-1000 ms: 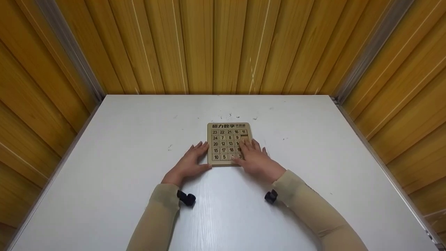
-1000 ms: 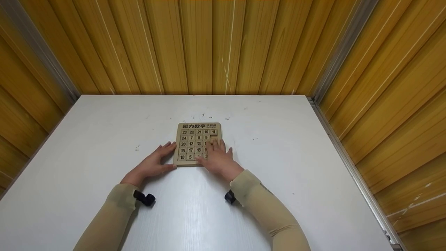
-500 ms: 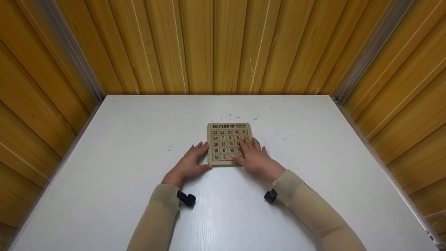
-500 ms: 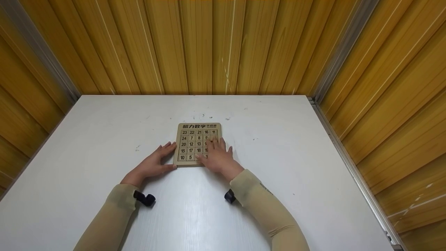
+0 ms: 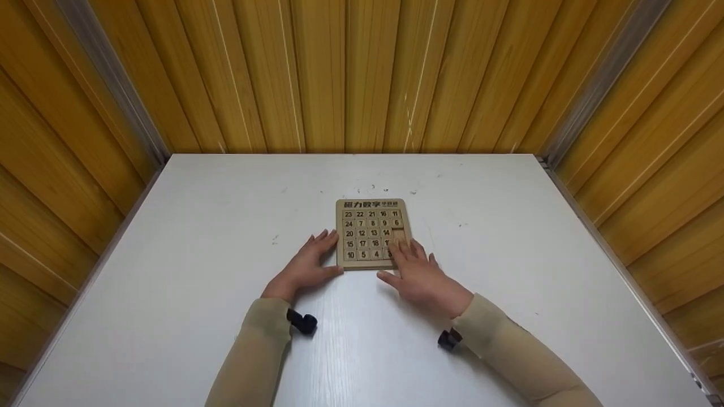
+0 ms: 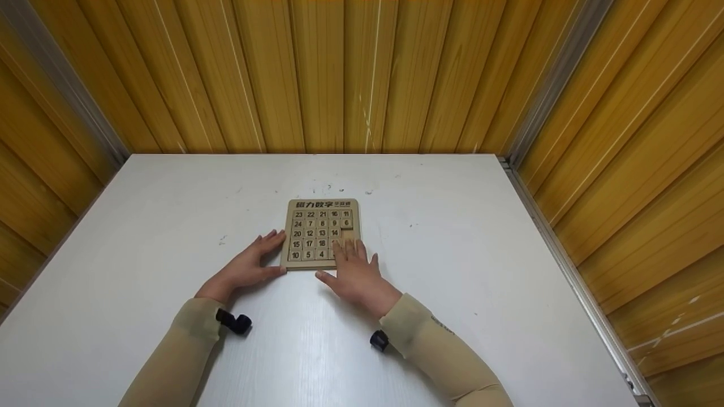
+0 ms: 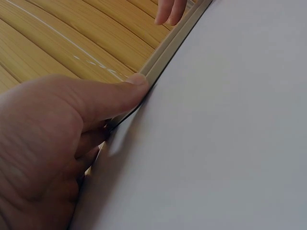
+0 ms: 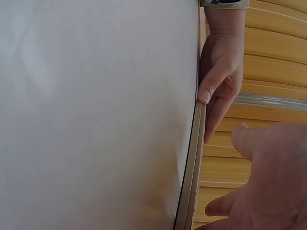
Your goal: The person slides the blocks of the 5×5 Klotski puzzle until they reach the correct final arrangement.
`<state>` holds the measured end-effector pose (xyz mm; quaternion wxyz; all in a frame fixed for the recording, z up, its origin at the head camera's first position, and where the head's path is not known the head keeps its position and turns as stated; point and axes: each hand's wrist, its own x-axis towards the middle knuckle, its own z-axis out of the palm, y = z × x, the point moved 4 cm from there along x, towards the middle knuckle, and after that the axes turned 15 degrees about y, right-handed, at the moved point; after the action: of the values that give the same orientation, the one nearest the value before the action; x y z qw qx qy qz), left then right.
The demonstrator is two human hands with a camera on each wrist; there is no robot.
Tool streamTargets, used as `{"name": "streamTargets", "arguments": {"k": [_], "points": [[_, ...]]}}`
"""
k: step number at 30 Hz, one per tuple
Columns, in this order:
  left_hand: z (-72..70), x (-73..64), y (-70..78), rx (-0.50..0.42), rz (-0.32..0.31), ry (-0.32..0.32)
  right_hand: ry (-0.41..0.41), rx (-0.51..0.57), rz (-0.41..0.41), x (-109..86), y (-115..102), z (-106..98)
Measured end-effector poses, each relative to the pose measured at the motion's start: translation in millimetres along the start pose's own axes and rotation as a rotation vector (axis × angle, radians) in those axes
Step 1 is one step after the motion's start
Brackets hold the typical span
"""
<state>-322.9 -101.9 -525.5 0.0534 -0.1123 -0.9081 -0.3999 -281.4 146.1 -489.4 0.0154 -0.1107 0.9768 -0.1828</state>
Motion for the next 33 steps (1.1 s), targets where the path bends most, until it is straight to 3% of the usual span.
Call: {"name": "streamTargets", "arguments": {"k": [21,33], "points": [[0.4,-0.1,2.2,0.005,0.009,-0.004,0.002,0.027,-0.001,22.1,4,-1],[-1.3,0.0,1.6,-0.005,0.034,0.005,-0.025,-0.019,-0.015,-13.2,-4,-1]]}}
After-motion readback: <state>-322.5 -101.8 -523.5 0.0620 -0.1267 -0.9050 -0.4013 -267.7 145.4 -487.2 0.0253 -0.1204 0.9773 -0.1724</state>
